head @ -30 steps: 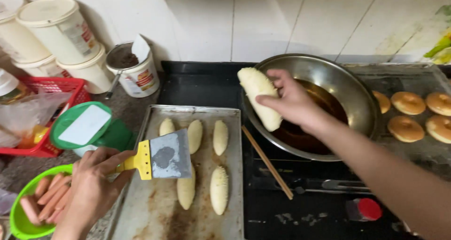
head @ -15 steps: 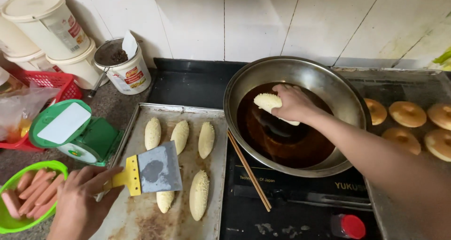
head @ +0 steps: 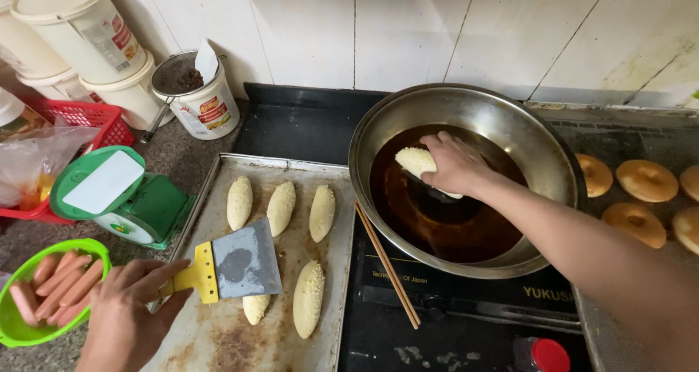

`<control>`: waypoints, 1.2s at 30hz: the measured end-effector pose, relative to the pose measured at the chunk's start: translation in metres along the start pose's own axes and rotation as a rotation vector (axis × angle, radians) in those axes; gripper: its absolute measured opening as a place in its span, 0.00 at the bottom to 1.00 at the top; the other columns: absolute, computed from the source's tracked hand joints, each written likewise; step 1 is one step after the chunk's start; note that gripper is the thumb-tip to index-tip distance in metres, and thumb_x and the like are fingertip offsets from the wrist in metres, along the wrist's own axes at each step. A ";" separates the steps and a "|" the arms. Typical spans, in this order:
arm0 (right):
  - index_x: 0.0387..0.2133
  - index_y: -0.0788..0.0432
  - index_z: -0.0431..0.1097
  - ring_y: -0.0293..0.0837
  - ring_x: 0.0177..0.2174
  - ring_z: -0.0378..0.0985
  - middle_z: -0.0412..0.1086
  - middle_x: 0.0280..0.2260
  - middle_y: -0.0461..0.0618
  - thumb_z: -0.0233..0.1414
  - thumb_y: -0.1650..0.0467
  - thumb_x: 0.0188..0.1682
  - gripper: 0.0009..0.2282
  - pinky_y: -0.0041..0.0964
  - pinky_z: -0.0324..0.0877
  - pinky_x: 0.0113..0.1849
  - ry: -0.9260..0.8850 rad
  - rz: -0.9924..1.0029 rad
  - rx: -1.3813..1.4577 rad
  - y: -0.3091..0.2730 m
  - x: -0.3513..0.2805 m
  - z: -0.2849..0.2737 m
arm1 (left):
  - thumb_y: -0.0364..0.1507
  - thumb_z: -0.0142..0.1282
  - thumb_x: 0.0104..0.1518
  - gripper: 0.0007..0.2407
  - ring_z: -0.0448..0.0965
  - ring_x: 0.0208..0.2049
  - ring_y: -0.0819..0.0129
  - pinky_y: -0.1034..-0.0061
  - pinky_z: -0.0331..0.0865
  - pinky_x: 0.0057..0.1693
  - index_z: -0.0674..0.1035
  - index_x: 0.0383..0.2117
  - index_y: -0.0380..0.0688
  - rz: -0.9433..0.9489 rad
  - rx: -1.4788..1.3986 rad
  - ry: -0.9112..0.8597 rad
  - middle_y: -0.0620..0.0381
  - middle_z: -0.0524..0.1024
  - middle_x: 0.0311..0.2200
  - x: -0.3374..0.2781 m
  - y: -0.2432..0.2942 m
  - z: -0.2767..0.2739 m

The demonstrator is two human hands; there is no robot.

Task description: Frying bread and assembling mini pizzas with ham in a commercial kitchen.

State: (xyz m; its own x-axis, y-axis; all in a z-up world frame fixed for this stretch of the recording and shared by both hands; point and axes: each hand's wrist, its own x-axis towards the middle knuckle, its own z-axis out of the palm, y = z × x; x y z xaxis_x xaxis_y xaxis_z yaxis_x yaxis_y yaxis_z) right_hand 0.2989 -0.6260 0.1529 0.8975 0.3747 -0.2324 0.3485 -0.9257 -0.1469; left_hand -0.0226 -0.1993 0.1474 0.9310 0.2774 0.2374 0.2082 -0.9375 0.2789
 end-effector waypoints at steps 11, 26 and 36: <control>0.63 0.57 0.57 0.56 0.58 0.63 0.63 0.58 0.57 0.62 0.63 0.43 0.34 0.58 0.59 0.58 0.035 0.021 -0.101 0.006 0.002 0.006 | 0.32 0.70 0.41 0.18 0.77 0.35 0.66 0.68 0.71 0.47 0.87 0.43 0.60 0.000 0.027 -0.022 0.63 0.81 0.38 -0.002 -0.003 -0.001; 0.55 0.61 0.65 0.49 0.43 0.73 0.68 0.47 0.54 0.55 0.68 0.49 0.20 0.49 0.69 0.46 0.285 -0.110 0.323 -0.078 -0.037 -0.076 | 0.33 0.67 0.42 0.18 0.78 0.36 0.62 0.66 0.70 0.45 0.86 0.43 0.61 0.035 0.090 0.044 0.65 0.81 0.38 -0.008 -0.048 -0.004; 0.42 0.59 0.75 0.44 0.26 0.80 0.79 0.34 0.54 0.57 0.64 0.45 0.15 0.31 0.74 0.22 0.026 -0.150 1.018 -0.243 -0.001 0.080 | 0.40 0.64 0.41 0.13 0.77 0.46 0.66 0.64 0.68 0.54 0.84 0.35 0.71 0.162 0.398 -0.041 0.68 0.78 0.34 0.003 -0.119 0.040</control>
State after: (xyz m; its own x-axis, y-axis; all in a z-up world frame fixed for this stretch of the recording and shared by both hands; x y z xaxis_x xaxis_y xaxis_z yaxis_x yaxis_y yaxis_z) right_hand 0.1915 -0.3971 0.1122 0.8735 0.4703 -0.1259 0.0736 -0.3831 -0.9208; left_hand -0.0325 -0.0953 0.0776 0.9706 0.1189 0.2092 0.1504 -0.9784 -0.1416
